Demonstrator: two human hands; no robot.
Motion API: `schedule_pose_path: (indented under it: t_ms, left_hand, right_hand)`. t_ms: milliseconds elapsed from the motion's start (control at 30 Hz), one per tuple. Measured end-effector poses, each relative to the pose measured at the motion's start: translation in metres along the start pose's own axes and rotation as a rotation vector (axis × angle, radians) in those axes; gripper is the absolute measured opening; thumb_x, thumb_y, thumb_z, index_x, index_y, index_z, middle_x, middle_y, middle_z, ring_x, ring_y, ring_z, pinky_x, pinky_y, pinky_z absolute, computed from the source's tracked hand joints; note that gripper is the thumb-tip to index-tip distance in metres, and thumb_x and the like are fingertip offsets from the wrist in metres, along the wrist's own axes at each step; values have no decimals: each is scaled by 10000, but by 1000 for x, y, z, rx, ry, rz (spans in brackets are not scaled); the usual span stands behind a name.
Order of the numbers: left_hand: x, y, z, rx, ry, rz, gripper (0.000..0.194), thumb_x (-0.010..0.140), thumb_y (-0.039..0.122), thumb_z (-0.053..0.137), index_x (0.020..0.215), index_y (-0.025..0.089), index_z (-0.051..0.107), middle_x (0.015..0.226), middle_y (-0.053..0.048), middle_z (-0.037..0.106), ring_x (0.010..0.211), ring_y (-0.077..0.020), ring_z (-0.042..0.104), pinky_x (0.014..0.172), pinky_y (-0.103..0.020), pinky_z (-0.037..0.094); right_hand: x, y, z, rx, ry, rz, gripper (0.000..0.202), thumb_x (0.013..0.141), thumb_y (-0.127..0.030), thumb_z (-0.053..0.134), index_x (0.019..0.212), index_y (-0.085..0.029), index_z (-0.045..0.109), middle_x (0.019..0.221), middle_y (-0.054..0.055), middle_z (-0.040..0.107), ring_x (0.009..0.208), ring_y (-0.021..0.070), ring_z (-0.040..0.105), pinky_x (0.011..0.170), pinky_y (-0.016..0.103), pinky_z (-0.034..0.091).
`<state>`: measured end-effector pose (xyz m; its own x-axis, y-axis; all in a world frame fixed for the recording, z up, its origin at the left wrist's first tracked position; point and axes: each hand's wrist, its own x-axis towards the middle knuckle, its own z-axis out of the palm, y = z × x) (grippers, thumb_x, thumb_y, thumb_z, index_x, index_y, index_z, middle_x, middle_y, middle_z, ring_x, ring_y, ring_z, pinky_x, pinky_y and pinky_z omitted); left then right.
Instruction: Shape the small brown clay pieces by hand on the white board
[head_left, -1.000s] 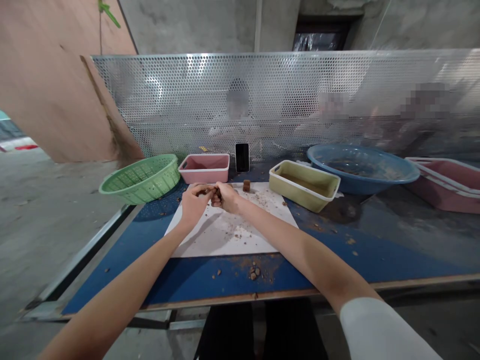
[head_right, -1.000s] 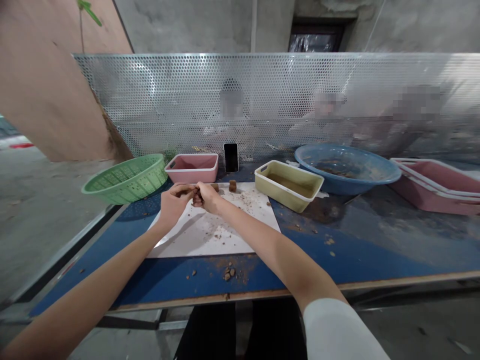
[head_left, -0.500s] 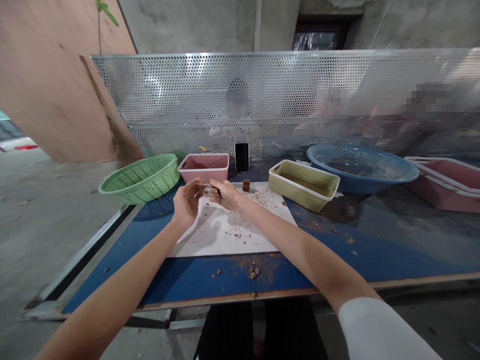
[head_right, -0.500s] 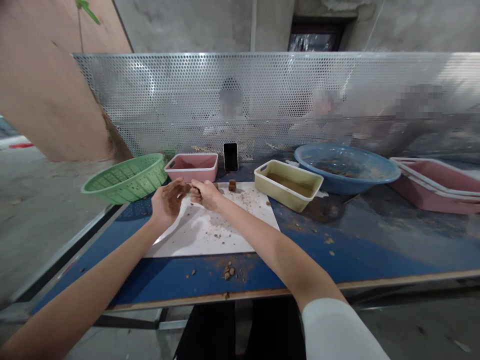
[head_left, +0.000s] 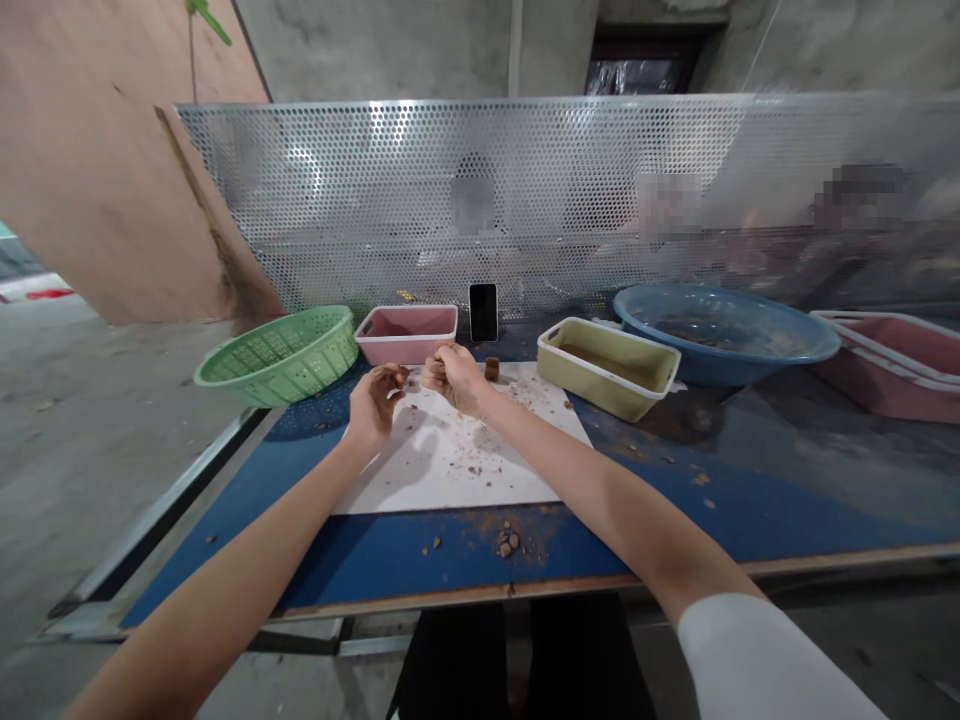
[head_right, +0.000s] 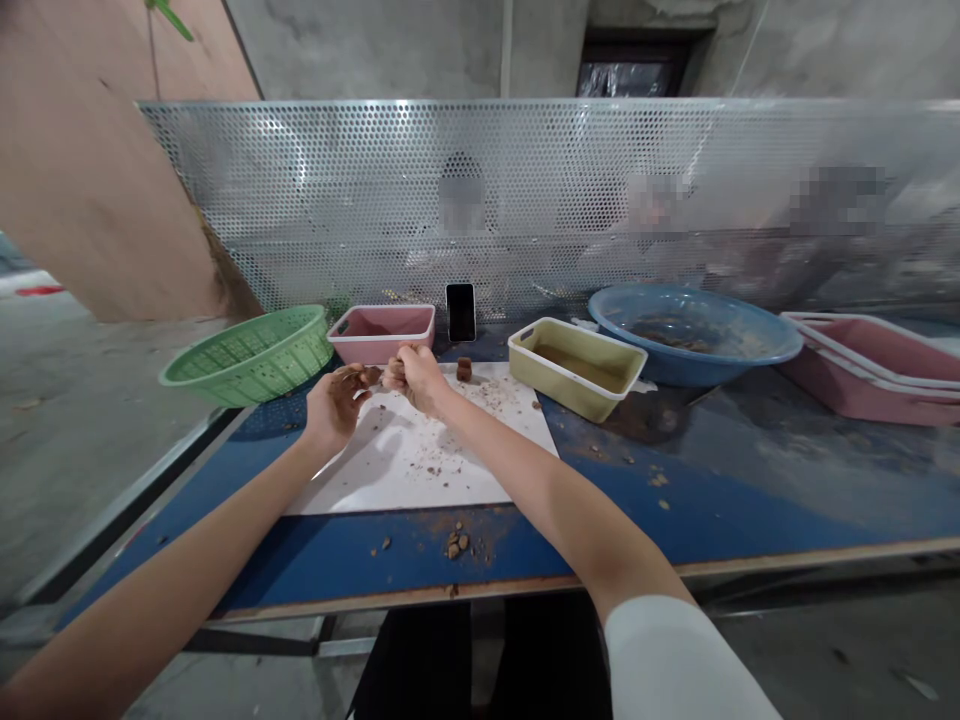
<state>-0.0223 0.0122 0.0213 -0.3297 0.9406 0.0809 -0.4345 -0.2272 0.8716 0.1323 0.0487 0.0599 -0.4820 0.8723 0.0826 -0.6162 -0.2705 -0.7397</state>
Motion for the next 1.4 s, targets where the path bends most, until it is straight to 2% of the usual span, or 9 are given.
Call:
schedule_pose_path:
  t_ms: [100, 233, 333, 500, 900, 1067, 1200, 1333, 1400]
  left_hand:
    - [0, 0, 0, 4, -3, 0, 141, 751, 330, 680, 793, 203, 724, 803, -37, 676, 781, -191, 612, 684, -304, 453]
    - [1, -1, -1, 8, -7, 13, 130, 735, 328, 686, 775, 208, 716, 792, -33, 668, 767, -190, 600, 676, -307, 445]
    - [3, -1, -2, 19, -25, 6, 117, 727, 321, 697, 763, 210, 709, 782, -28, 661, 761, -186, 593, 676, -305, 445]
    - [4, -3, -6, 30, -49, 17, 127, 737, 336, 707, 778, 216, 709, 793, -29, 662, 772, -189, 596, 693, -306, 456]
    - [5, -6, -9, 47, -77, 22, 129, 751, 334, 698, 791, 213, 714, 818, -33, 650, 788, -185, 586, 690, -294, 447]
    - [6, -7, -10, 33, -95, 37, 111, 771, 319, 701, 791, 211, 718, 836, -31, 650, 803, -180, 582, 704, -291, 451]
    - [5, -7, -9, 35, -92, 35, 101, 775, 315, 691, 778, 216, 709, 813, -22, 642, 776, -178, 577, 705, -299, 451]
    - [3, -6, -9, 48, -93, 33, 114, 779, 322, 686, 802, 214, 713, 828, -23, 659, 775, -179, 592, 712, -306, 452]
    - [2, -6, -9, 63, -93, 38, 119, 783, 329, 677, 808, 216, 707, 825, -25, 664, 769, -185, 601, 711, -314, 450]
  right_hand:
    - [-2, -3, 0, 15, -61, 66, 372, 1017, -53, 400, 709, -243, 312, 552, -90, 279, 484, 97, 203, 467, 194, 250]
    - [-5, -7, 0, 48, -92, 116, 505, 1127, -508, 470, 709, -239, 380, 552, -89, 279, 488, 100, 214, 461, 196, 259]
    - [-8, -11, 0, 47, -121, 95, 638, 1102, -727, 275, 709, -241, 403, 517, -95, 237, 470, 103, 155, 436, 200, 210]
    - [-10, -13, 1, -22, -105, 66, 656, 1114, -709, 183, 720, -247, 432, 459, -117, 178, 444, 97, 48, 398, 196, 107]
    - [-10, -15, 5, -125, 36, 56, 685, 1078, -775, 178, 623, -267, 249, 420, -103, 149, 390, 82, 54, 358, 208, 64]
    - [-5, -19, 4, -75, 0, 75, 597, 1144, -510, 212, 634, -243, 371, 446, -93, 213, 414, 90, 105, 383, 190, 145]
    - [0, -19, 3, -35, -26, 111, 394, 1079, -252, 341, 712, -217, 479, 528, -58, 386, 458, 100, 266, 432, 186, 269]
    - [2, -18, 0, -51, -71, 22, 281, 1076, -289, 518, 818, -198, 578, 632, -35, 510, 506, 91, 349, 476, 180, 311]
    - [1, -19, -1, -81, -88, -43, 329, 1094, -369, 552, 824, -190, 608, 619, -50, 473, 498, 83, 313, 470, 181, 286]
